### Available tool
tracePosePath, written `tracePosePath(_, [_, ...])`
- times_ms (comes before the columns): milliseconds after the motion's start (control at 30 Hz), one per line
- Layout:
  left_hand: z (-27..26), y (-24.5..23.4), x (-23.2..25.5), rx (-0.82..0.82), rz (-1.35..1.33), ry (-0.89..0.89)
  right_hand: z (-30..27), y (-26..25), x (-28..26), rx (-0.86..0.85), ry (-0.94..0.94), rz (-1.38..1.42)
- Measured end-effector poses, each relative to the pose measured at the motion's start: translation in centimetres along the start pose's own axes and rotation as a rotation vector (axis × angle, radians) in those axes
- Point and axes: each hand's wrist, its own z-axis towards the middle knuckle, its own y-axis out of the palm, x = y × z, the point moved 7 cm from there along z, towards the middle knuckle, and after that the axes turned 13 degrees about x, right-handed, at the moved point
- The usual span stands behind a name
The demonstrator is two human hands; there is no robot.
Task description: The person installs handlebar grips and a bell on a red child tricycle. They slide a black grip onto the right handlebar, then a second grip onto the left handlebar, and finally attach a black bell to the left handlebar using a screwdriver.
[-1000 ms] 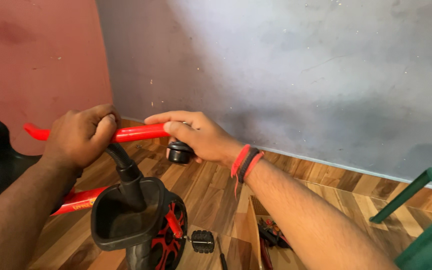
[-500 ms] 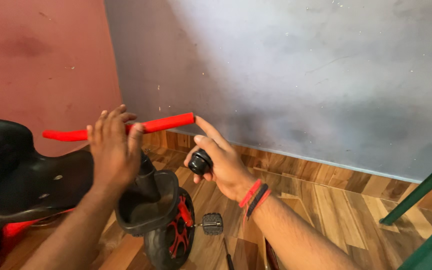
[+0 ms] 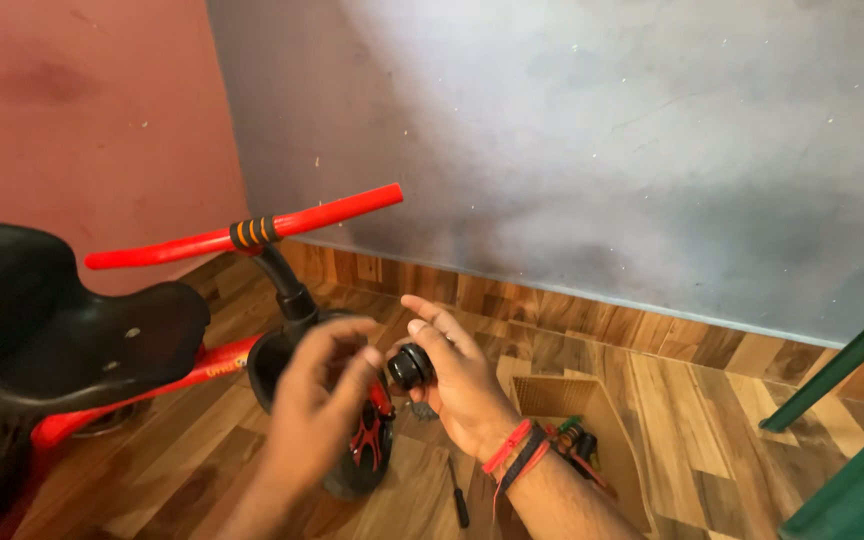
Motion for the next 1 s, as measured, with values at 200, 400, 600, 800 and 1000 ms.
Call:
tracePosePath(200, [-4.8, 0.1, 2.0, 0.018, 0.162, 0.168, -2.8, -0.8, 2.5, 0.009, 0.055, 0.125])
tracePosePath(400, [-8.0, -1.2, 0.4, -0.021, 0.155, -0.055, -7.1, -1.3, 5.0, -0.012, 0.127, 0.161])
tracePosePath(600, [-11.3, -3.1, -2.9, 0.003, -0.212, -0.488, -10.8, -1.8, 6.0, -0.216, -0.007, 0.127])
tracePosePath(800, [-12.8, -3.8, -4.0, 0.013, -0.388, -0.551, -11.2, -4.0, 8.0, -0.024, -0.107, -0.141])
tracePosePath(1000, [-12.3, -4.0, -3.6, -0.048, -0.259, -0.317, -10.6, -4.8, 9.8, -0.026, 0.047, -0.056])
